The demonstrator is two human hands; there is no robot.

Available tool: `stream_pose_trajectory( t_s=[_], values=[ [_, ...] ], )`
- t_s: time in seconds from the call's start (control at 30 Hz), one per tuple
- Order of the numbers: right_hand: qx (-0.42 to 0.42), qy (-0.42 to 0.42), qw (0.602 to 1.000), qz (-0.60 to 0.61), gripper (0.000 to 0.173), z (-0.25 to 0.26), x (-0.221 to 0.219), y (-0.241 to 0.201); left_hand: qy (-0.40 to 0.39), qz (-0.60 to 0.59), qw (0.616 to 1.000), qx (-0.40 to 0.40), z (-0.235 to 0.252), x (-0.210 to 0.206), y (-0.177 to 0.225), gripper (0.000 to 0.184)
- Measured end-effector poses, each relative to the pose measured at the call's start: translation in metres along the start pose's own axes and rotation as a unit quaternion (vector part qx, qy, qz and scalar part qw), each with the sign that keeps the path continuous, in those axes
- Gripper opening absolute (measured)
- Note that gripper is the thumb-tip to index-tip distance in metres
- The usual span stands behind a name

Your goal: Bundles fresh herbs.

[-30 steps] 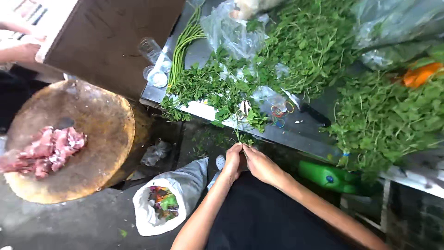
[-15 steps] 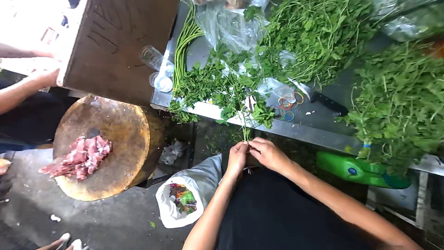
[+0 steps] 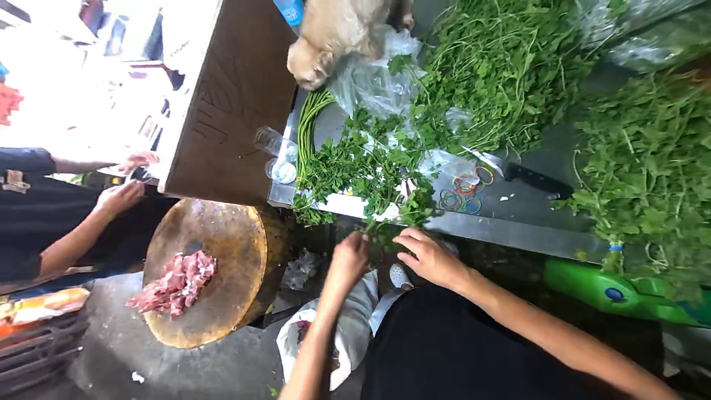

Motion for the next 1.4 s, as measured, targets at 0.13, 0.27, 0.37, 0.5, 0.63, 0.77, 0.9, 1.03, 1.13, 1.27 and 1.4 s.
stream_pose_trajectory(
  t_s=[0.13, 0.27, 0.37, 0.5, 0.63, 0.77, 0.9, 1.03, 1.13, 1.27, 1.4],
  values=[
    [-0.029, -0.032, 0.999, -0.024, 0.036, 0.002, 0.0, 0.037, 0.108, 0.147, 0.979, -0.088, -0.012, 0.131, 0.051, 0.029],
    [-0.059, -0.043, 0.996, -0.049, 0.037, 0.012, 0.003, 0.066, 0.224, 0.209, 0.945, -0.117, -0.05, 0.265, 0.113, 0.033],
    [-0.066, -0.039, 0.997, -0.027, 0.038, 0.019, 0.009, 0.071, 0.3, 0.221, 0.919, -0.126, -0.062, 0.365, 0.111, 0.038],
    [-0.036, -0.03, 0.999, -0.011, 0.036, 0.04, 0.02, 0.062, 0.376, 0.149, 0.908, -0.112, -0.081, 0.457, 0.121, 0.031],
    [0.004, -0.044, 0.999, 0.025, 0.035, 0.055, 0.04, 0.036, 0.447, 0.082, 0.891, -0.016, -0.127, 0.494, 0.116, 0.021],
    [0.114, -0.019, 0.991, 0.065, 0.032, 0.047, 0.088, -0.04, 0.452, 0.128, 0.883, -0.024, -0.177, 0.492, 0.102, 0.024],
    [0.3, 0.071, 0.945, 0.106, 0.031, 0.025, 0.148, -0.153, 0.315, 0.206, 0.911, -0.17, -0.211, 0.433, 0.112, 0.014],
    [0.477, 0.053, 0.85, 0.219, 0.032, 0.023, 0.178, -0.28, 0.202, 0.26, 0.932, -0.15, -0.235, 0.369, 0.112, 0.008],
    [0.504, -0.113, 0.795, 0.317, 0.069, 0.038, 0.121, -0.358, 0.112, 0.234, 0.948, -0.183, -0.233, 0.321, 0.103, 0.007],
    [0.358, -0.397, 0.703, 0.47, 0.061, 0.024, -0.017, -0.376, 0.044, 0.195, 0.955, -0.22, -0.227, 0.267, 0.063, 0.013],
    [0.257, -0.426, 0.744, 0.446, 0.025, -0.005, -0.101, -0.338, 0.08, 0.247, 0.944, -0.204, -0.22, 0.236, -0.006, 0.018]
  ],
)
Point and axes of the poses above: each hand's wrist, its own z-axis towards the middle knuckle, its own x-axis out of the back of the hand, y = z × x, the point moved 10 cm from there along z, towards the middle knuckle, and after that the axes turned 1 degree about y, right-handed, at the moved point
